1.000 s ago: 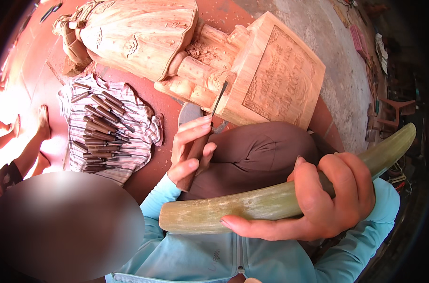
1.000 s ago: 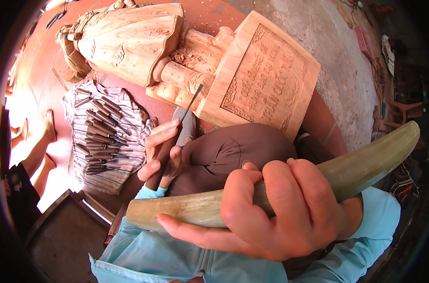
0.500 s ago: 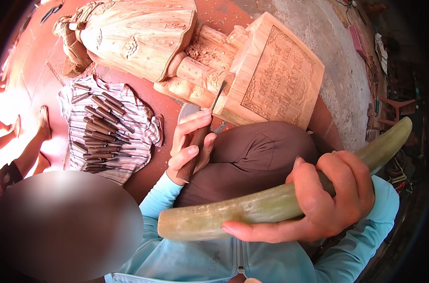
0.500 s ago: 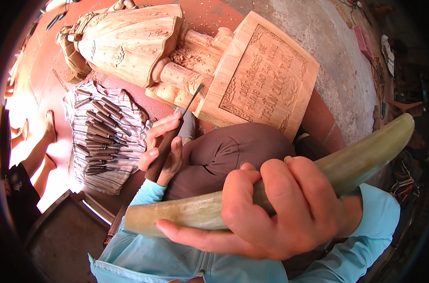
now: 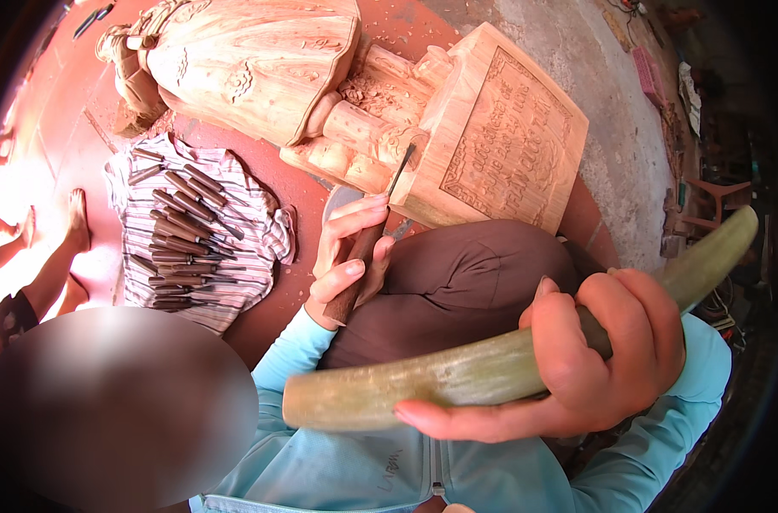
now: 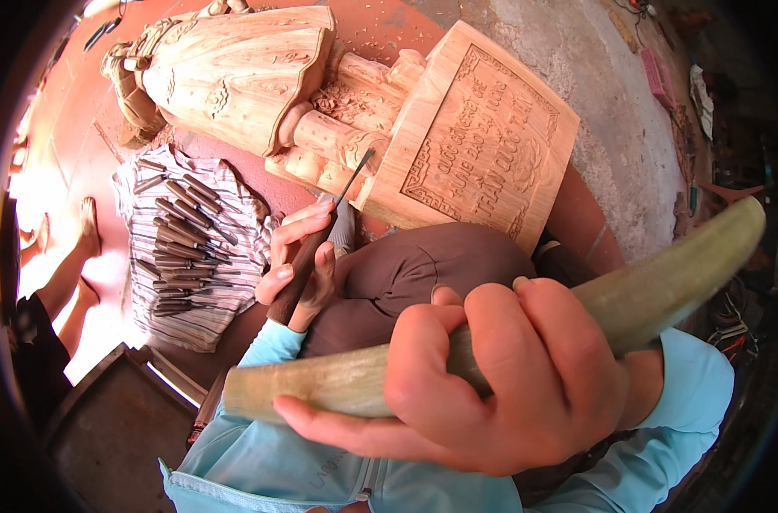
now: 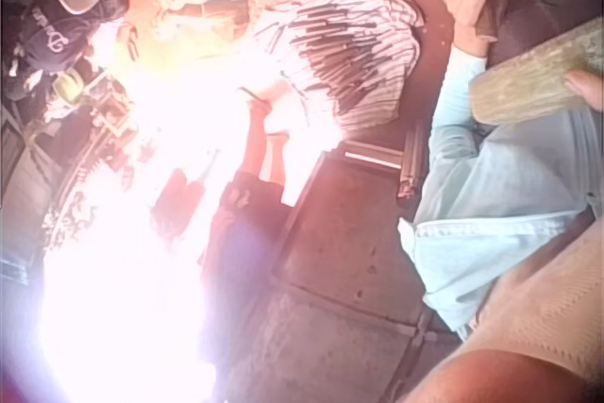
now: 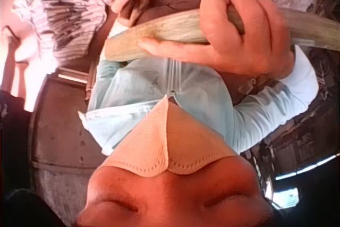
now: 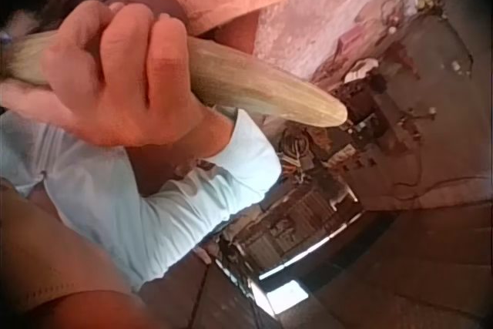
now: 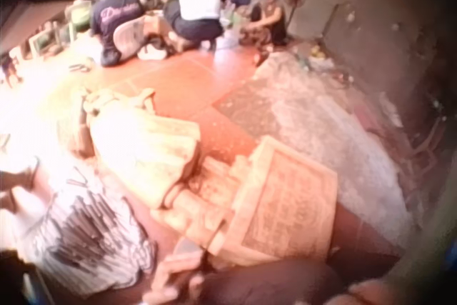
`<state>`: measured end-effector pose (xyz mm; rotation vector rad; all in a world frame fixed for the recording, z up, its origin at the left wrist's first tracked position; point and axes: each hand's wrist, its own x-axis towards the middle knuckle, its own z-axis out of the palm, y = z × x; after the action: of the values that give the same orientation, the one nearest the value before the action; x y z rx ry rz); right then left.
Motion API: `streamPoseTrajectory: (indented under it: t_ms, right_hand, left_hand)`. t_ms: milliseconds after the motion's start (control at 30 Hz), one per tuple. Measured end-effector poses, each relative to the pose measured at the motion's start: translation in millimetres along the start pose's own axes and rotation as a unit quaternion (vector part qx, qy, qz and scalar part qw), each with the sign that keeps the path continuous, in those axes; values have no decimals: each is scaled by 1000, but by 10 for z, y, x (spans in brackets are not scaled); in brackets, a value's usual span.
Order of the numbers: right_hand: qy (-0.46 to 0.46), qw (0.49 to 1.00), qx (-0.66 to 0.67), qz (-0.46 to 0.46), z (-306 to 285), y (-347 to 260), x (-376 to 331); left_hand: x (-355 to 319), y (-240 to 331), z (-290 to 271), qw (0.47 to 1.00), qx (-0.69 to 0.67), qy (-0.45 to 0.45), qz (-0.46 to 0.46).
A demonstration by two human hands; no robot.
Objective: The person is carving a wooden statue using a chisel and a mallet. They repeatedly strike the chisel with the mallet to shape the wood, occasionally switching tools from a nearby collection. The task involves detailed work on the base and lower sections of the statue.
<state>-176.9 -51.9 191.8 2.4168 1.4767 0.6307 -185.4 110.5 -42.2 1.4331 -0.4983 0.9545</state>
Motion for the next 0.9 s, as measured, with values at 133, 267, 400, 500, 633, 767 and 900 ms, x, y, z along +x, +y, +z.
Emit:
streamPoseTrajectory:
  t_ms: [133,267,400,500,633,767,900]
  right_hand:
    - [-18,993,-103,55,16,-180,-63]
    - [0,999,-30,-16,18,-40,40]
    - [1,997,-76,-13,12,-70,77]
    - [5,1000,-6,-17,12,-10,112]
    - [5,998,-49,39,-16,-87,126]
    - [34,999,-17,20,22,-51,178]
    - [40,996,-82,2,65,-69,139]
  left_hand:
    - [-15,-34,71,999,-29,24,-2]
    - [-13,-28,3,1000,-13,18,-2]
    - [27,-26,27,999,-31,30,-19]
    - [34,-26,-44,999,-9,18,-26]
    - [56,-40,20,998,-34,29,-37]
    - [35,-49,-81,999,-2,-2,-49]
    - [74,-44,-30,999,-24,28,-34]
